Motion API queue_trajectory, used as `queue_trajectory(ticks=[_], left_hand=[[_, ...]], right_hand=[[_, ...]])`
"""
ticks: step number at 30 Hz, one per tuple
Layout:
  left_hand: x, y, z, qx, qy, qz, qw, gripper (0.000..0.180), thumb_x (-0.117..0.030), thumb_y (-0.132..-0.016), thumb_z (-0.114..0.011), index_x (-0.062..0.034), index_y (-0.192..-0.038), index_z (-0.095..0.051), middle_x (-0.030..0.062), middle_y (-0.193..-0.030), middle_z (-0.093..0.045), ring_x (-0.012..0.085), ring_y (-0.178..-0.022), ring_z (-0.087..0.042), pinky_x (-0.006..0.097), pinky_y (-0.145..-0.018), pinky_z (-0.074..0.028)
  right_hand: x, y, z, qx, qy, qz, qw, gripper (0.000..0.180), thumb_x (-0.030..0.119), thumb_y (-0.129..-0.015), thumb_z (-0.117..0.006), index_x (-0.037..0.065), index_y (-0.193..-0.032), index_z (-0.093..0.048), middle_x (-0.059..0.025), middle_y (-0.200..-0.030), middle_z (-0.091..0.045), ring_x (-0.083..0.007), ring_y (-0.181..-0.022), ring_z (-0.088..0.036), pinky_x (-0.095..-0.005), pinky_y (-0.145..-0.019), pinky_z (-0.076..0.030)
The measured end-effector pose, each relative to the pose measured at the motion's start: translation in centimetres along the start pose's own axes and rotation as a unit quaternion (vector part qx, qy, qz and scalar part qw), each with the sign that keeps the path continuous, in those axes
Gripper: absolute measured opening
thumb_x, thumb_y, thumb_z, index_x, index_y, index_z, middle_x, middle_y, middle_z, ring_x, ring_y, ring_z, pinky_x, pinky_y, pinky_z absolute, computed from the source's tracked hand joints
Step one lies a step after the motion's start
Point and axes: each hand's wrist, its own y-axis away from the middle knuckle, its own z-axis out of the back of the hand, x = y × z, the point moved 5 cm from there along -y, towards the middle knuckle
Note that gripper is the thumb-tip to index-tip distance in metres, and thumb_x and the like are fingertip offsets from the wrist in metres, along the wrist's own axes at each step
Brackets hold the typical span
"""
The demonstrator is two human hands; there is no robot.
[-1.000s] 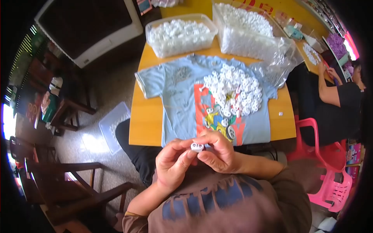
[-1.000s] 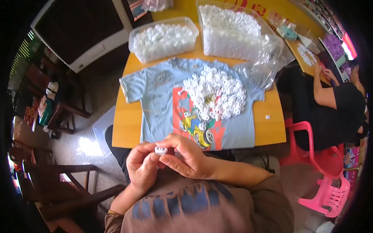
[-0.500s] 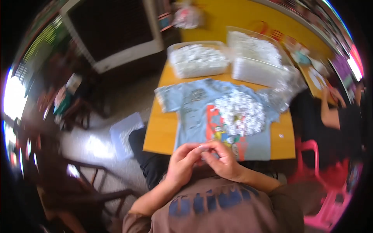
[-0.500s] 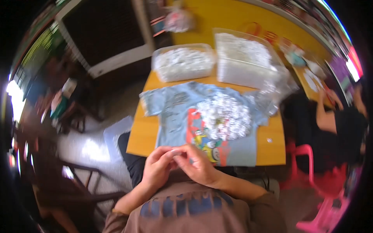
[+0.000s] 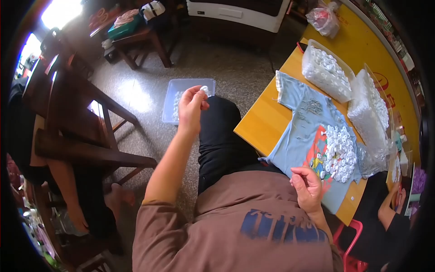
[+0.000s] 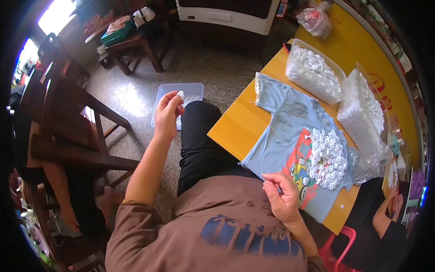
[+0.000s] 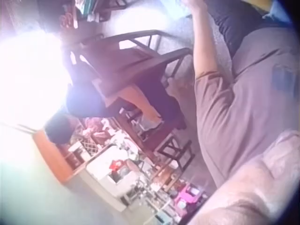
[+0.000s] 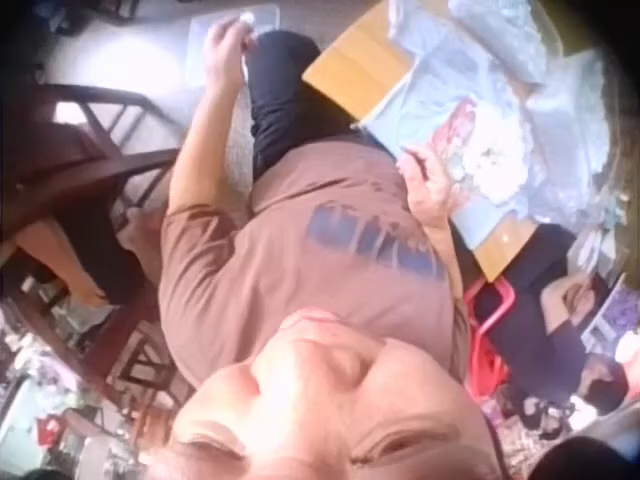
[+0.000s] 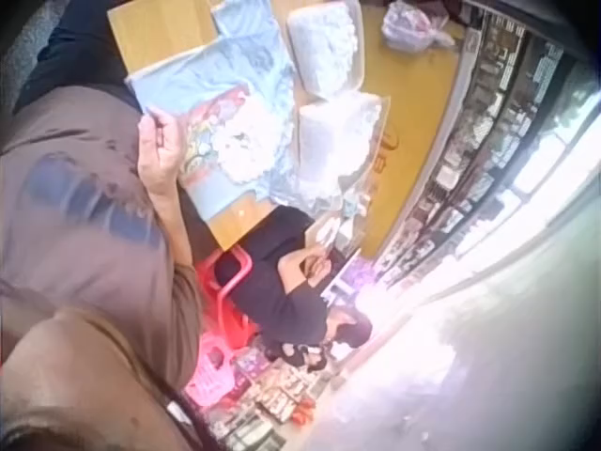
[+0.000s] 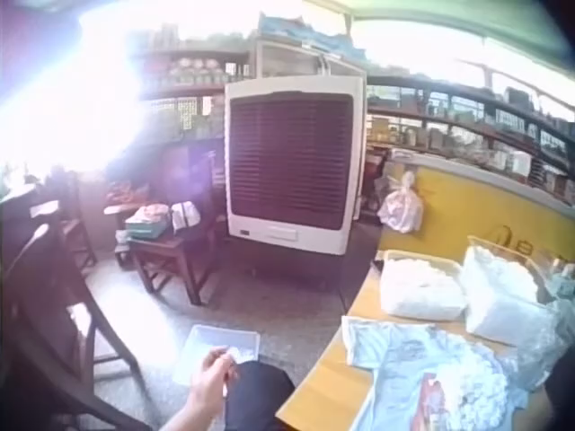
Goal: Manually assembling small hardware components by inserting metal pins into plastic housings.
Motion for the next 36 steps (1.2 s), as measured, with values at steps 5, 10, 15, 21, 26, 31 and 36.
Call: queue_trajectory(ticks=[5, 10, 15, 21, 26, 31, 36], left_hand=[[16.3, -3.0, 16.1, -0.161, -0.076, 0.182, 0.967, 0.012, -0.009, -0.079, -0.047, -0.0022, -0.087, -0.052, 0.0068, -0.073, -0.054, 0.0135, -0.054, -0.05, 0.023, -0.041, -0.037], [21.8, 2.7, 16.1, -0.159, -0.051, 0.258, 0.952, 0.013, -0.007, -0.08, -0.048, -0.0016, -0.09, -0.055, 0.0032, -0.065, -0.051, 0.0112, -0.049, -0.046, 0.023, -0.038, -0.035], [15.0, -0.2, 13.3, -0.079, -0.059, 0.12, 0.988, 0.014, -0.013, -0.08, -0.058, -0.004, -0.091, -0.057, 0.0006, -0.067, -0.053, 0.0092, -0.051, -0.045, 0.022, -0.045, -0.037], [-1.2, 3.1, -3.0, -0.02, -0.169, -0.186, 0.968, 0.017, -0.005, -0.086, -0.05, -0.001, -0.102, -0.055, 0.0022, -0.082, -0.054, 0.0072, -0.069, -0.045, 0.019, -0.064, -0.039], [-0.3, 11.8, -15.6, 0.22, -0.257, -0.18, 0.924, 0.013, 0.0, -0.083, -0.054, -0.0002, -0.096, -0.057, 0.0047, -0.083, -0.057, 0.0112, -0.072, -0.053, 0.023, -0.066, -0.044], [1.3, 18.2, -24.0, 0.422, -0.391, -0.396, 0.716, 0.016, -0.002, -0.072, -0.063, -0.0061, -0.087, -0.061, 0.0075, -0.08, -0.059, 0.0247, -0.076, -0.056, 0.034, -0.07, -0.042], [3.6, 19.5, -27.2, 0.454, -0.427, -0.455, 0.636, 0.014, -0.012, -0.075, -0.062, -0.0079, -0.089, -0.06, 0.0064, -0.082, -0.056, 0.0255, -0.076, -0.055, 0.037, -0.072, -0.039]], right_hand=[[1.5, -0.9, -1.1, 0.057, 0.05, 0.051, 0.996, 0.012, 0.005, -0.083, -0.058, -0.001, -0.094, -0.059, -0.0052, -0.073, -0.056, -0.0114, -0.063, -0.052, -0.0217, -0.058, -0.04], [1.6, -0.6, -0.7, 0.04, 0.043, 0.043, 0.997, 0.011, 0.003, -0.082, -0.057, 0.0, -0.092, -0.06, -0.0054, -0.071, -0.056, -0.0127, -0.061, -0.052, -0.0232, -0.056, -0.039], [2.0, -1.1, -0.4, 0.048, 0.075, 0.112, 0.99, 0.011, 0.002, -0.079, -0.058, 0.002, -0.091, -0.061, -0.0075, -0.067, -0.054, -0.0186, -0.058, -0.052, -0.028, -0.052, -0.039], [1.8, -0.3, 0.8, 0.054, 0.009, 0.156, 0.986, 0.016, 0.0, -0.079, -0.06, 0.003, -0.094, -0.059, -0.0071, -0.073, -0.056, -0.0209, -0.063, -0.053, -0.03, -0.055, -0.04], [1.4, 1.6, 3.3, 0.034, 0.03, 0.2, 0.979, 0.014, 0.001, -0.078, -0.061, 0.004, -0.092, -0.059, -0.007, -0.076, -0.059, -0.0235, -0.067, -0.055, -0.0323, -0.058, -0.043], [1.0, 3.8, 7.2, 0.002, 0.076, 0.161, 0.984, 0.008, 0.007, -0.08, -0.059, 0.005, -0.087, -0.058, -0.0077, -0.076, -0.057, -0.0256, -0.071, -0.056, -0.0343, -0.061, -0.044], [0.0, 5.2, 10.7, -0.061, 0.044, 0.101, 0.992, 0.008, 0.004, -0.082, -0.057, 0.003, -0.09, -0.058, -0.0075, -0.076, -0.058, -0.0209, -0.068, -0.056, -0.0292, -0.06, -0.043]])
